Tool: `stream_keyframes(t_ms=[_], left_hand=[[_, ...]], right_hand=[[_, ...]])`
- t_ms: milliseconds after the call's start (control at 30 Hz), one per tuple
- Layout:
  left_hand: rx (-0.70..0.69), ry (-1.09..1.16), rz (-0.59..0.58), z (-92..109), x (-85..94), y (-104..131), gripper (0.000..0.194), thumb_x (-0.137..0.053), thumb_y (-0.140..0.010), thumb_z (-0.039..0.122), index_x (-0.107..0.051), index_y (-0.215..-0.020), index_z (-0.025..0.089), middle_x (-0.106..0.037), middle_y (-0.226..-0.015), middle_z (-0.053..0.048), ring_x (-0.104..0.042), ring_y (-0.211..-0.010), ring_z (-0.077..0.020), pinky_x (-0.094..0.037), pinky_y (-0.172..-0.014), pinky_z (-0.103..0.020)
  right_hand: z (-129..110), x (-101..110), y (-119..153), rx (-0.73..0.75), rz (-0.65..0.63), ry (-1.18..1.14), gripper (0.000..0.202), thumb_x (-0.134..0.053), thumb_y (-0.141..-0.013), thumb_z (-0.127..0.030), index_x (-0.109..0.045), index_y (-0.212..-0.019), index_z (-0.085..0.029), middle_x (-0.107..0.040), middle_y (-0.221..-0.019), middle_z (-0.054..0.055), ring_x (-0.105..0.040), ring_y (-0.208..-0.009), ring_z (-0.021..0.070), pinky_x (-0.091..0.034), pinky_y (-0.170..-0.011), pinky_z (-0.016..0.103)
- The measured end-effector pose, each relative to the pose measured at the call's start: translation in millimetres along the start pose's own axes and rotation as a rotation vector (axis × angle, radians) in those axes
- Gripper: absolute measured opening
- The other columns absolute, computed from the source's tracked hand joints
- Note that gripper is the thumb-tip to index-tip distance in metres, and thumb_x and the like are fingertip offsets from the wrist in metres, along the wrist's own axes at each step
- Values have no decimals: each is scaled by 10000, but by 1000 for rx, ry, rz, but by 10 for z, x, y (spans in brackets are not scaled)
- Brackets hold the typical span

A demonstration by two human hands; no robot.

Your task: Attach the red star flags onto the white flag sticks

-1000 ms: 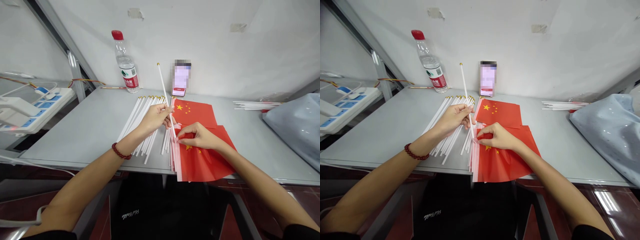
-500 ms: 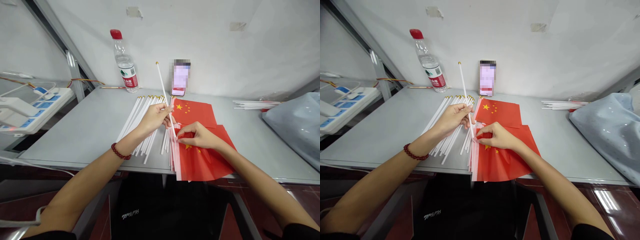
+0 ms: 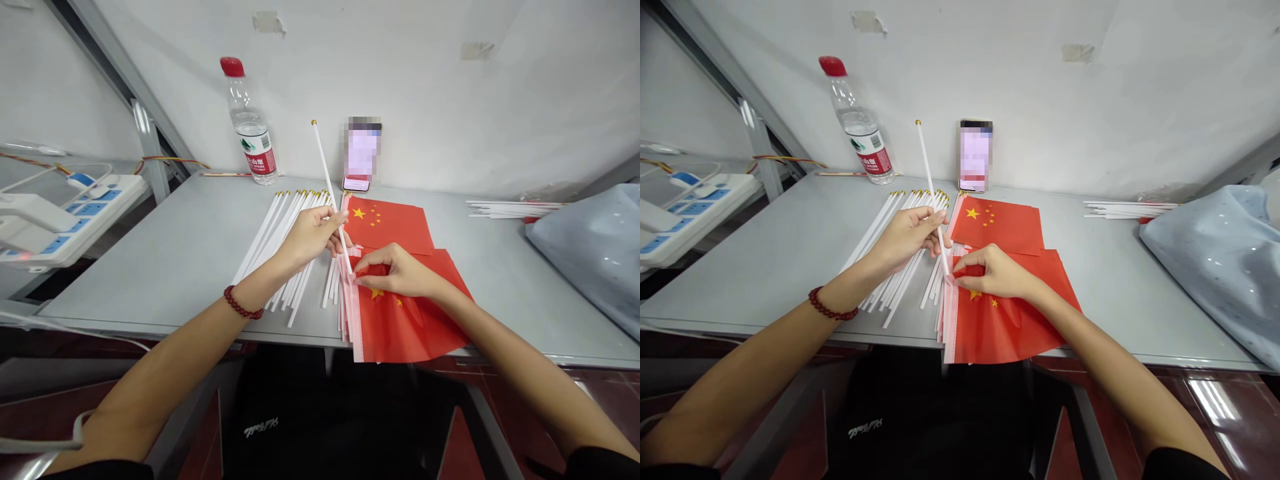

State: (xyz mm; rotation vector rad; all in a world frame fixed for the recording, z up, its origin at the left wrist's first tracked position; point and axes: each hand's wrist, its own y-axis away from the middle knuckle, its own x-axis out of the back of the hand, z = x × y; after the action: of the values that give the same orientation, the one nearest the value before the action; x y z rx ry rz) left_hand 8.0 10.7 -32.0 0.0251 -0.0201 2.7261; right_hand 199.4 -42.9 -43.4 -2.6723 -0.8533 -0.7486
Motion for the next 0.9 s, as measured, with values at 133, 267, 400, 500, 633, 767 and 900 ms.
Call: stream_keyframes(t_ms=[133, 267, 400, 500, 633, 767, 900], left_hand=[[-4, -2, -2, -10, -1, 3, 294, -586, -884, 411, -495, -740, 171, -688, -628, -47, -587, -453, -86, -464, -441, -189], [-6, 3, 2, -14, -2, -1, 311, -601, -869, 431, -502, -737, 168, -684, -624, -50, -588, -452, -91, -467, -437, -193], [1, 4, 17, -17, 5, -8, 314, -603, -870, 421, -500, -725, 162, -683, -631, -55, -587, -449, -94, -468, -426, -198], [22, 2, 22, -21, 2, -11, 299, -601, -876, 401, -506, -730, 158, -682, -634, -57, -582, -435, -96, -456, -406, -200], [22, 15, 71, 16, -15, 0, 251, -552, -916, 342, -527, -757, 149, -664, -604, -41, -562, -415, -85, -430, -392, -190], [54, 55, 118, 79, -25, 21, 222, -507, -945, 299, -549, -797, 139, -637, -578, -23, -549, -417, -68, -421, -412, -179], [93, 65, 63, 54, -26, 19, 235, -531, -932, 326, -550, -774, 152, -645, -597, -31, -543, -416, -67, -408, -404, -184]], right_hand=[[-4, 0, 2, 9, 4, -5, 131, -612, -825, -237, -704, -820, -144, -645, -675, -1, -551, -577, 87, -444, -575, 220], [-3, 2, 6, 5, 11, -11, 129, -612, -824, -230, -709, -829, -146, -644, -668, -3, -554, -576, 89, -447, -581, 222], [-3, 4, 6, 1, 14, -10, 121, -615, -818, -219, -713, -828, -149, -651, -685, 1, -553, -577, 87, -447, -582, 223], [-6, 7, 7, -12, 17, -19, 132, -612, -820, -231, -713, -838, -148, -650, -686, 2, -545, -565, 85, -448, -572, 222], [-8, 12, 9, -17, 19, -27, 138, -611, -825, -240, -711, -840, -147, -643, -671, 0, -544, -561, 85, -445, -563, 220], [-6, 10, 7, 1, 17, -23, 131, -612, -827, -235, -713, -838, -152, -646, -675, 0, -548, -573, 87, -443, -565, 220], [-12, 9, 9, 4, 15, -22, 131, -620, -827, -245, -711, -828, -151, -644, -672, -3, -547, -567, 85, -444, -563, 220]])
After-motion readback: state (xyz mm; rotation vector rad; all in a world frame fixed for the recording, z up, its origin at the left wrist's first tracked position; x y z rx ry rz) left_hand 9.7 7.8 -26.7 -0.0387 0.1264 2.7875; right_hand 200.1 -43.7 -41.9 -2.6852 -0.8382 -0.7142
